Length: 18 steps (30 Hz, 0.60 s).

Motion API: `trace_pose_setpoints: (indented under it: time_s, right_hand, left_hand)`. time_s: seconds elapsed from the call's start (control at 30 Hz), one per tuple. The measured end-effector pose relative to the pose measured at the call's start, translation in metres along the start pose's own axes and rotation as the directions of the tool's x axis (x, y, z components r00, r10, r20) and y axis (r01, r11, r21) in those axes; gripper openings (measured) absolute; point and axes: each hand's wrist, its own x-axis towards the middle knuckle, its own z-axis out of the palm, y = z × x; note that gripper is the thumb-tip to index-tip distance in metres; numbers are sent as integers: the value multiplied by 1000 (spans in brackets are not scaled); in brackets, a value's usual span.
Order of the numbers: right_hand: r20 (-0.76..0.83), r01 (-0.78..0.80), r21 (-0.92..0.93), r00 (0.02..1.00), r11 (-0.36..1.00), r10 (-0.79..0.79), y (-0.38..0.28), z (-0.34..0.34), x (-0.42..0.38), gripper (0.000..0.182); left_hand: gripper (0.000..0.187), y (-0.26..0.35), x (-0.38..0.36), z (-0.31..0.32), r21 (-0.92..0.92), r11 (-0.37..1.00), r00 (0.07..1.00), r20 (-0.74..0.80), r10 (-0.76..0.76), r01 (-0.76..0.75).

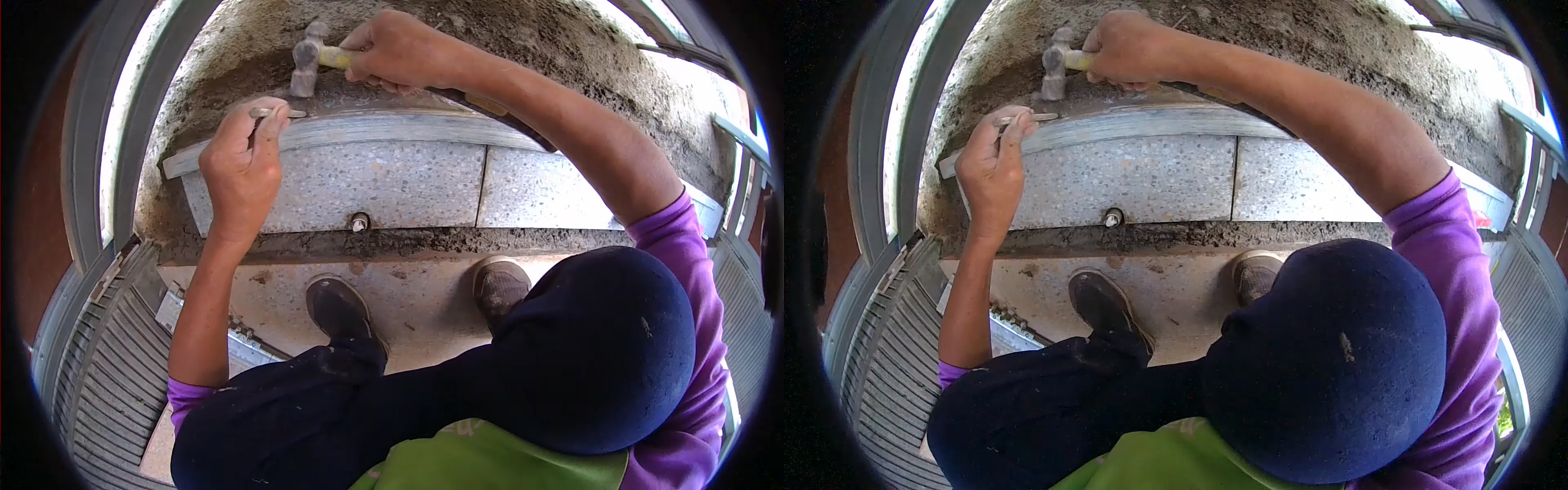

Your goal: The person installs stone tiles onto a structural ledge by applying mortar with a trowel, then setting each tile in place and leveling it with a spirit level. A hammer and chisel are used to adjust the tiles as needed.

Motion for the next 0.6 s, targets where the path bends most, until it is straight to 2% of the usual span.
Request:
trace_pose_setpoints:
  time_s: [0.1, 0.2, 0.3, 0.4, 0.5, 0.6]
  right_hand:
    - [-50, 37, -74, 998, 997, -41, 0, 1, 1, 38]
    - [120, -26, -48, 992, 999, 32, -8, -2, -2, 37]
    - [77, -49, 8, 996, 999, 49, -7, -3, -1, 37]
    - [45, -37, 6, 998, 999, 37, -5, 0, 3, 37]
    - [130, -21, -62, 991, 998, 29, -6, -2, 3, 37]
    - [39, -21, 42, 999, 999, 19, 0, 4, 5, 37]
  left_hand:
    - [15, 4, -1, 0, -3, 1000, 1000, -6, -28, 28]
    - [15, -1, -3, 2, 13, 999, 999, -10, 32, -32]
    - [15, 5, 0, -2, 17, 999, 999, -15, -48, 48]
    - [17, 8, -1, -1, -20, 998, 998, -22, -66, 65]
    - [18, 0, -2, -1, 10, 1000, 999, -19, -26, 26]
    - [17, 5, -1, -2, -30, 997, 997, -23, -75, 75]
